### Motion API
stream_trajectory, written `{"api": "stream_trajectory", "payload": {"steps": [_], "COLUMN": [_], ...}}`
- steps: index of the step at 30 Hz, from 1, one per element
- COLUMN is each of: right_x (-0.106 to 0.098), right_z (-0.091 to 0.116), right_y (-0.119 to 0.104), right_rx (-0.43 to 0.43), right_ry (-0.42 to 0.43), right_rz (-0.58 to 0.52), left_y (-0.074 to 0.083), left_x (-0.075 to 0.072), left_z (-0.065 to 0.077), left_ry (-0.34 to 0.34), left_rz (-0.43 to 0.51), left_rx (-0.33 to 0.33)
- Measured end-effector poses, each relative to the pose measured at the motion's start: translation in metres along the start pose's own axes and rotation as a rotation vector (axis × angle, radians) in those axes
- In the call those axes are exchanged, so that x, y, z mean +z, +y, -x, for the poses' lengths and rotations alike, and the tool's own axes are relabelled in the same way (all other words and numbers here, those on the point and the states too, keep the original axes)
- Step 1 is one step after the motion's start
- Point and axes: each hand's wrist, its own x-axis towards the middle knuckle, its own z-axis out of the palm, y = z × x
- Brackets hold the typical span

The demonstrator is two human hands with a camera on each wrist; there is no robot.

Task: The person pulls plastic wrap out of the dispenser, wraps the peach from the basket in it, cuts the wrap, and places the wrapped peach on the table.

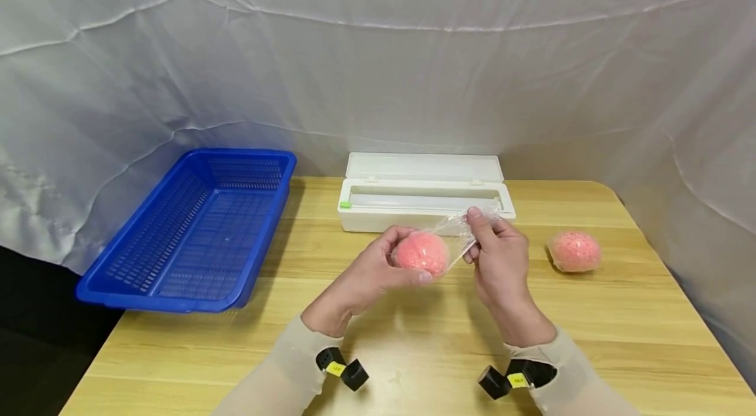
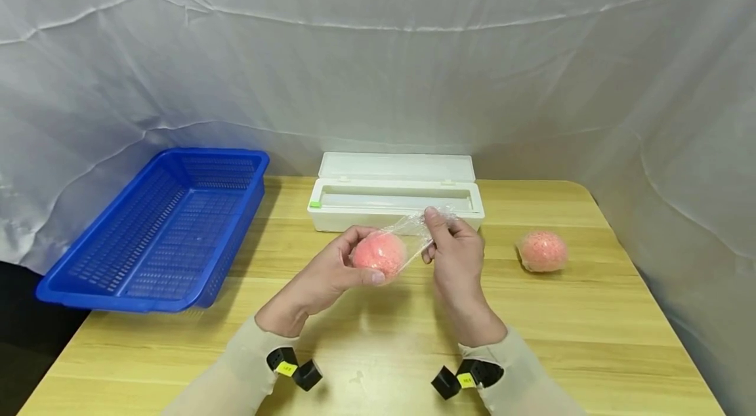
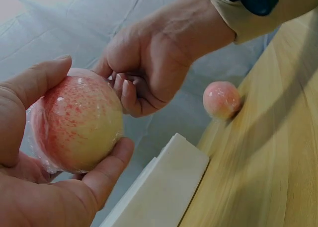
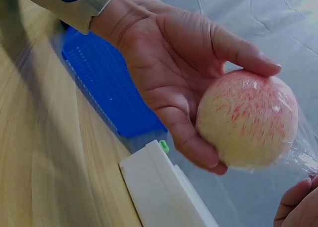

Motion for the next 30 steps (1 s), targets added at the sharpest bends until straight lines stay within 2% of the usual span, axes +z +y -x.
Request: {"api": "stream_trajectory", "payload": {"steps": [4,7,13,15,19,23,30], "right_x": [-0.001,-0.001,0.002,0.003,0.004,0.004,0.001], "right_z": [-0.001,-0.001,0.001,0.003,0.006,0.007,0.009], "right_y": [0.0,0.002,0.006,0.008,0.012,0.013,0.013], "right_rx": [-0.012,0.005,0.053,0.092,0.223,0.343,0.424], "right_ry": [0.005,-0.011,-0.046,-0.077,-0.159,-0.237,-0.321], "right_rz": [-0.017,-0.011,0.015,0.038,0.068,0.052,0.034], "left_y": [0.001,0.002,0.003,0.004,0.005,0.003,0.001], "left_x": [-0.002,-0.004,-0.008,-0.009,-0.01,-0.01,-0.009], "left_z": [0.001,0.001,0.002,0.003,0.004,0.005,0.002], "left_ry": [-0.023,-0.072,-0.167,-0.192,-0.238,-0.261,-0.275], "left_rz": [0.036,0.048,0.011,0.01,0.039,0.089,0.134], "left_rx": [0.023,0.054,0.119,0.125,0.13,0.147,0.189]}}
